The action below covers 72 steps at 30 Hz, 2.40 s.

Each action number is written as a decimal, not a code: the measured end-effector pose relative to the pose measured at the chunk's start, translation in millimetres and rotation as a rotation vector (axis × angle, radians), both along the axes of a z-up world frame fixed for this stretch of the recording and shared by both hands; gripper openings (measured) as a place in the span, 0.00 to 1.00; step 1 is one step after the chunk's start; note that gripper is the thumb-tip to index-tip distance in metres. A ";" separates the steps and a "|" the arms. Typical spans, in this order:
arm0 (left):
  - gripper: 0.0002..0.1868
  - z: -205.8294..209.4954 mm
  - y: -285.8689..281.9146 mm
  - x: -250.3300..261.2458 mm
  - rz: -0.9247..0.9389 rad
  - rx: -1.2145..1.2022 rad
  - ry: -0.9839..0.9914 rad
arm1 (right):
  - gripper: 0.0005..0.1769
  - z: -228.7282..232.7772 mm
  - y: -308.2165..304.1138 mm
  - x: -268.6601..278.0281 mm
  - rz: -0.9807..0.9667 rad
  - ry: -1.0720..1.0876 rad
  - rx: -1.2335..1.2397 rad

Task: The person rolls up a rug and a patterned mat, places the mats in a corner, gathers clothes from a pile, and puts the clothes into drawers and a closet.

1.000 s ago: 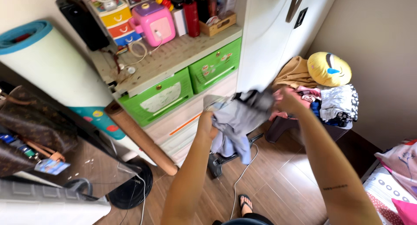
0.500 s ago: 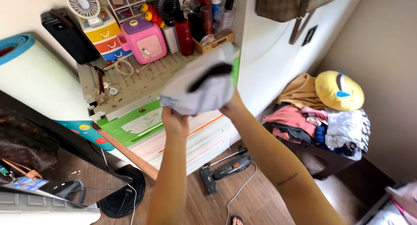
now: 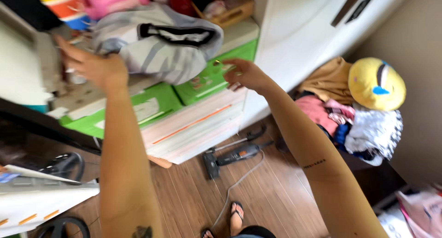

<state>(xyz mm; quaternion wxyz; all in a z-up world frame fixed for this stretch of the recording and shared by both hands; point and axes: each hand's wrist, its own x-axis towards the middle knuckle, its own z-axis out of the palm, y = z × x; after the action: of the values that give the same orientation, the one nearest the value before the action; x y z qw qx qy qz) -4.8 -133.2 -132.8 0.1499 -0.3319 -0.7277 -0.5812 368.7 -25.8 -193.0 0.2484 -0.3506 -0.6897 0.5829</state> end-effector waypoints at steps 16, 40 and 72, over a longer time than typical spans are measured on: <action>0.14 -148.6 11.8 307.6 -1.193 -0.062 0.686 | 0.30 -336.8 -70.5 295.2 -0.459 -0.587 -0.274; 0.28 -331.9 143.5 650.8 -1.637 -0.394 0.325 | 0.32 -316.7 -204.2 561.2 -0.965 -0.746 -0.262; 0.27 -367.8 363.6 1056.5 -1.307 -0.530 -1.443 | 0.46 -246.1 -64.5 810.8 -1.581 -0.041 -0.158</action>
<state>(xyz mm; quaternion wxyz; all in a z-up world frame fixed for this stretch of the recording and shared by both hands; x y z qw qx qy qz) 1051.7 230.4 -500.6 -0.7528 -0.2574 -0.4256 -0.4311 1179.5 -90.2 -439.1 0.5503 -0.7635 -0.1973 0.2745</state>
